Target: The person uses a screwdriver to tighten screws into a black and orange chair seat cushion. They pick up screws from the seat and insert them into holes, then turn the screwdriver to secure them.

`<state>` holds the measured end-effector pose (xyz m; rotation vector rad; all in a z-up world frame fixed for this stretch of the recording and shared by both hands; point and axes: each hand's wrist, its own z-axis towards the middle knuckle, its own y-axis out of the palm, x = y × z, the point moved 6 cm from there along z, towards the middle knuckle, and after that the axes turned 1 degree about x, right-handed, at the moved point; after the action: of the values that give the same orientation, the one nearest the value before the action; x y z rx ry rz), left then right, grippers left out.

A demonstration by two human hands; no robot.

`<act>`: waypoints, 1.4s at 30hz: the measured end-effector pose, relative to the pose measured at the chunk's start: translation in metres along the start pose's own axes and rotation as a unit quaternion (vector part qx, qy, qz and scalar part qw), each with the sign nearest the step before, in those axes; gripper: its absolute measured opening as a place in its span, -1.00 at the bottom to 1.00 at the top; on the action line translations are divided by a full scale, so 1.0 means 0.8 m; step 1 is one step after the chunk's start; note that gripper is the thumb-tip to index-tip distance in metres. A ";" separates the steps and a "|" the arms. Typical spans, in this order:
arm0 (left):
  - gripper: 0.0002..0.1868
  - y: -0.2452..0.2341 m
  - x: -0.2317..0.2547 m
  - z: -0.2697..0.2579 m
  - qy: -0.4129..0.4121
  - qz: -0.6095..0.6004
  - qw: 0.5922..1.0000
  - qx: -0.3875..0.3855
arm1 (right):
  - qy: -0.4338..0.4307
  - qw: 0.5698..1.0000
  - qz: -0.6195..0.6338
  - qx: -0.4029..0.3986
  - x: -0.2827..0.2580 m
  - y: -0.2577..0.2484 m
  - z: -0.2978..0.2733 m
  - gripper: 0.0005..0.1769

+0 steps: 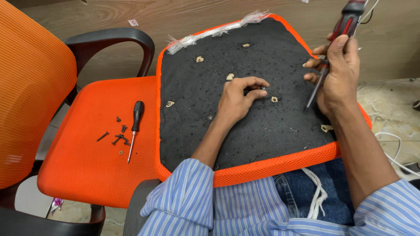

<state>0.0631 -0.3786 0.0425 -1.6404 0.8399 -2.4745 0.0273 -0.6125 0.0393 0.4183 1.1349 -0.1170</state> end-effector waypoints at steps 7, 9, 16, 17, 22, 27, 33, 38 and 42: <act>-0.75 0.038 0.023 -0.004 0.006 0.052 0.998 -0.025 | -0.048 0.972 0.228 -0.028 -0.019 0.008 -0.014 -0.45; -0.77 0.035 0.026 -0.006 0.020 0.031 0.999 -0.022 | -0.007 0.960 0.280 -0.006 -0.015 0.013 -0.021 -0.46; -0.73 0.031 0.027 -0.010 0.015 0.048 0.999 -0.004 | 0.002 0.960 0.273 -0.063 -0.008 0.030 -0.032 -0.57; -0.68 0.030 0.024 -0.011 -0.006 0.040 0.999 -0.004 | -0.009 0.960 0.270 -0.078 -0.008 0.030 -0.033 -0.58; -0.75 0.032 0.025 -0.013 -0.017 0.052 0.998 -0.032 | -0.012 0.967 0.234 -0.104 -0.002 0.033 -0.036 -0.55; -0.77 0.028 0.028 -0.016 0.025 0.035 0.999 -0.013 | -0.008 0.967 0.226 -0.116 -0.001 0.038 -0.038 -0.51; -0.76 0.028 0.026 -0.017 0.033 0.033 0.999 0.004 | -0.033 0.972 0.194 -0.126 -0.006 0.044 -0.037 -0.49; -0.79 0.030 0.035 -0.021 0.091 0.087 0.992 0.010 | -0.057 0.982 0.118 -0.138 -0.014 0.056 -0.039 -0.41; -0.79 0.027 0.041 -0.021 0.112 0.100 0.989 0.016 | -0.084 0.978 0.109 -0.157 -0.019 0.076 -0.043 -0.35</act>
<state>0.0290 -0.4015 0.0552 -1.2154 0.9316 -2.5437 0.0101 -0.5455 0.0567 0.2418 0.9147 0.2140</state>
